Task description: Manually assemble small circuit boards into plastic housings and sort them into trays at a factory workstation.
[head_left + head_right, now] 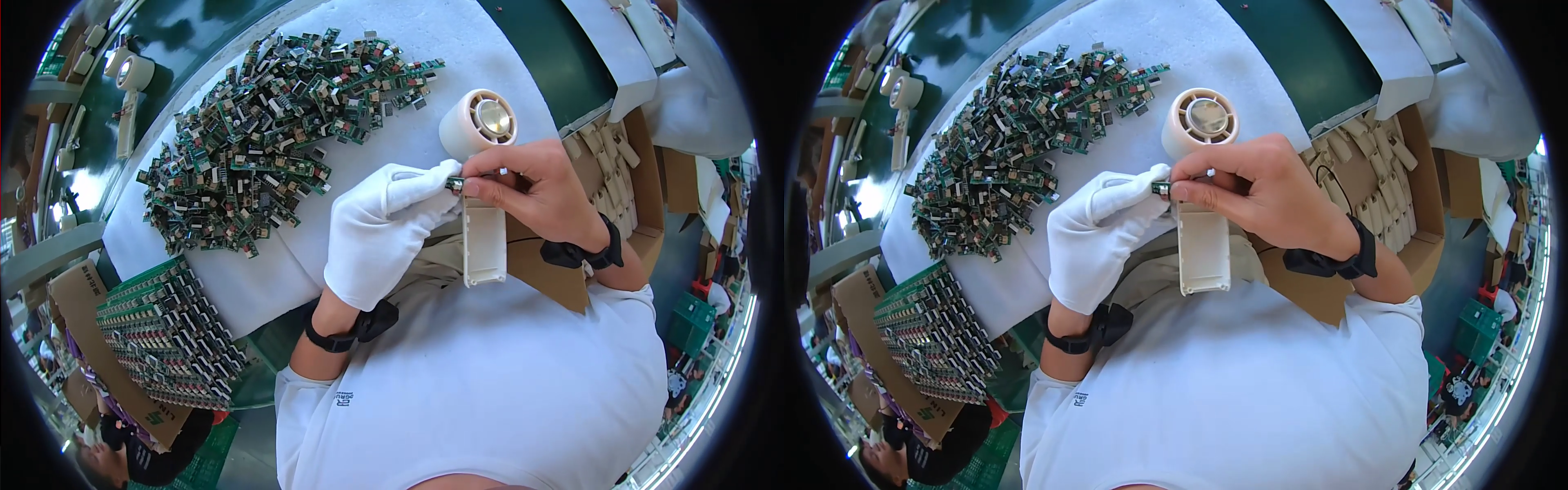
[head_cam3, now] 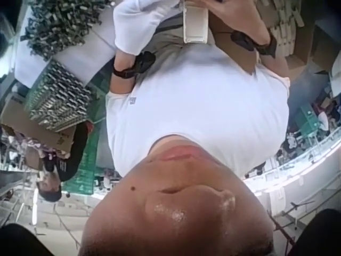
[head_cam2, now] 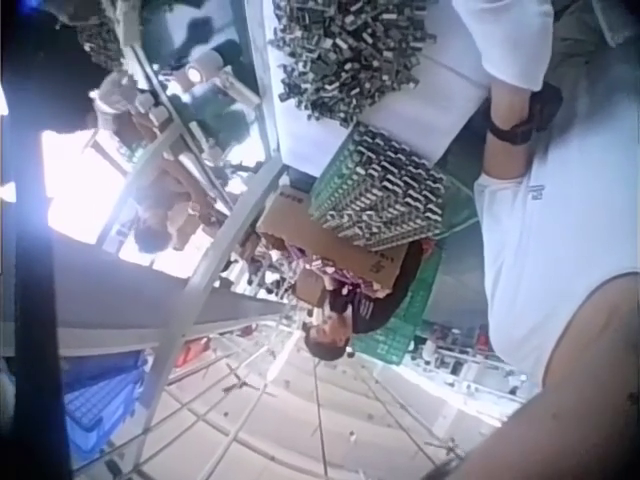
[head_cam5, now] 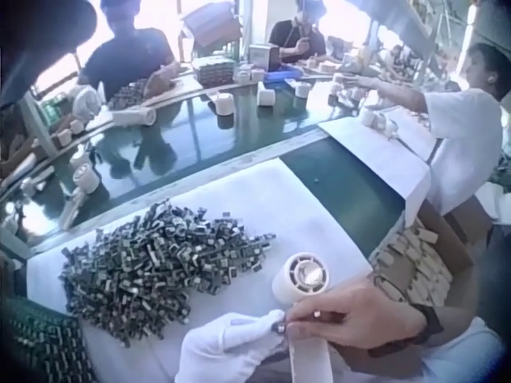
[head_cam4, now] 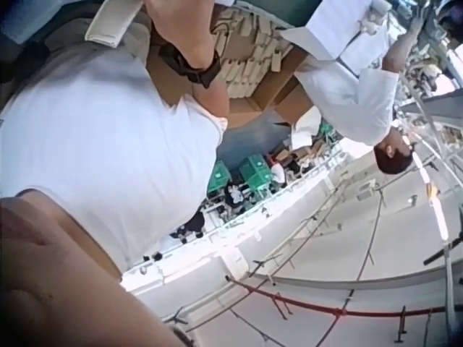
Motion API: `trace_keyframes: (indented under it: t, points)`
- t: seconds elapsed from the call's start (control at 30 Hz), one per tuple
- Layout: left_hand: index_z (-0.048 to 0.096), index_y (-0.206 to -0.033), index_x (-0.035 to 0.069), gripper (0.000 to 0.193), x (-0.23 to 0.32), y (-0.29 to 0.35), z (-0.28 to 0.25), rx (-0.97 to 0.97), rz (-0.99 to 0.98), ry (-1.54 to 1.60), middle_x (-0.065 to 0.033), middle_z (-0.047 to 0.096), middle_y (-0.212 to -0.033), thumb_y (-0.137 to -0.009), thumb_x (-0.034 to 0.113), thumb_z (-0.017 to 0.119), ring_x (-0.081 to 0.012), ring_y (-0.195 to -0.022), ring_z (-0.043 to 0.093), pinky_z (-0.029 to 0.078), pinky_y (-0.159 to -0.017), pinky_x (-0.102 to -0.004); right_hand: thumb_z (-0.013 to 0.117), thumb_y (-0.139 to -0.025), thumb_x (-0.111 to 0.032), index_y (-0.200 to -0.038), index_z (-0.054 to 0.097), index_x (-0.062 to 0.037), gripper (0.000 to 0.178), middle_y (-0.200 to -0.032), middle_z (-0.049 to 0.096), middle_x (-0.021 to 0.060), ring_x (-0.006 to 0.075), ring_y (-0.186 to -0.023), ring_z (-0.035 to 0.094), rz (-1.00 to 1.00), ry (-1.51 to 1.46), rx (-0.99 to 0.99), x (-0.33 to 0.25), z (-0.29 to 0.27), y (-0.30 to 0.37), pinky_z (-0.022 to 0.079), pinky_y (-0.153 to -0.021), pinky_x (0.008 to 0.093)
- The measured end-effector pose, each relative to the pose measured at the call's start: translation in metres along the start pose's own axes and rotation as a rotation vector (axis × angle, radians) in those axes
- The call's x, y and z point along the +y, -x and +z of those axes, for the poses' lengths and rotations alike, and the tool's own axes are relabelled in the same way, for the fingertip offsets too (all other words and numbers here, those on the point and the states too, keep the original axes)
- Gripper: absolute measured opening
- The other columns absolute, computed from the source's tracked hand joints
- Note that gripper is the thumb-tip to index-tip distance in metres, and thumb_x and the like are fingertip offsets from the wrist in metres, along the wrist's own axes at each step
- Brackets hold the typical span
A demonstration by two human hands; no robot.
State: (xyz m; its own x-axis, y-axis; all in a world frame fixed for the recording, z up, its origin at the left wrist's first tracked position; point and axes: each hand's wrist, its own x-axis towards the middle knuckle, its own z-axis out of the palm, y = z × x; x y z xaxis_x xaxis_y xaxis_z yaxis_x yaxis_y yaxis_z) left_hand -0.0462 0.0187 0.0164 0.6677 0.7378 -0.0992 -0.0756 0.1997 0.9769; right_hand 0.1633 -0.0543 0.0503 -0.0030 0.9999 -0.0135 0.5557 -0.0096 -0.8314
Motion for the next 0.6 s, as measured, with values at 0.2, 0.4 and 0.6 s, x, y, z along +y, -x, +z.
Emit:
trace_keyframes:
  t: [0.2,0.4,0.6]
  points:
    - [0.073,-0.122,0.001,0.033,0.005,0.001,0.001,0.026,0.043,-0.058,-0.0061,0.071,-0.109,-0.09,-0.007,0.071,-0.0119,-0.096,0.068,0.057,-0.086,-0.0264,0.077,-0.089,-0.005,-0.1,0.076,-0.002,0.012,-0.077,0.069,0.0032,0.0059,-0.059,0.054,0.022,-0.065,0.069,-0.001,0.006,0.006,0.038,-0.051,0.022]
    - [0.072,-0.124,0.0,0.034,0.0,0.0,0.001,0.052,0.106,-0.091,-0.0045,0.071,-0.107,-0.09,-0.007,0.071,-0.0094,-0.095,0.066,0.054,-0.084,-0.025,0.079,-0.083,0.001,-0.106,0.078,-0.0037,0.023,-0.082,0.07,0.0067,0.0101,-0.065,0.06,-0.19,-0.04,0.168,-0.001,0.01,0.014,0.042,-0.054,0.0234]
    - [0.072,-0.124,0.0,0.035,0.006,0.0,0.002,0.081,0.039,-0.012,-0.0051,0.072,-0.108,-0.09,-0.006,0.071,-0.0094,-0.095,0.065,0.054,-0.085,-0.0253,0.077,-0.082,0.002,-0.105,0.079,-0.0048,0.024,-0.086,0.07,0.0074,0.0144,-0.066,0.062,-0.356,0.076,0.149,-0.001,0.004,0.01,0.046,-0.055,0.025]
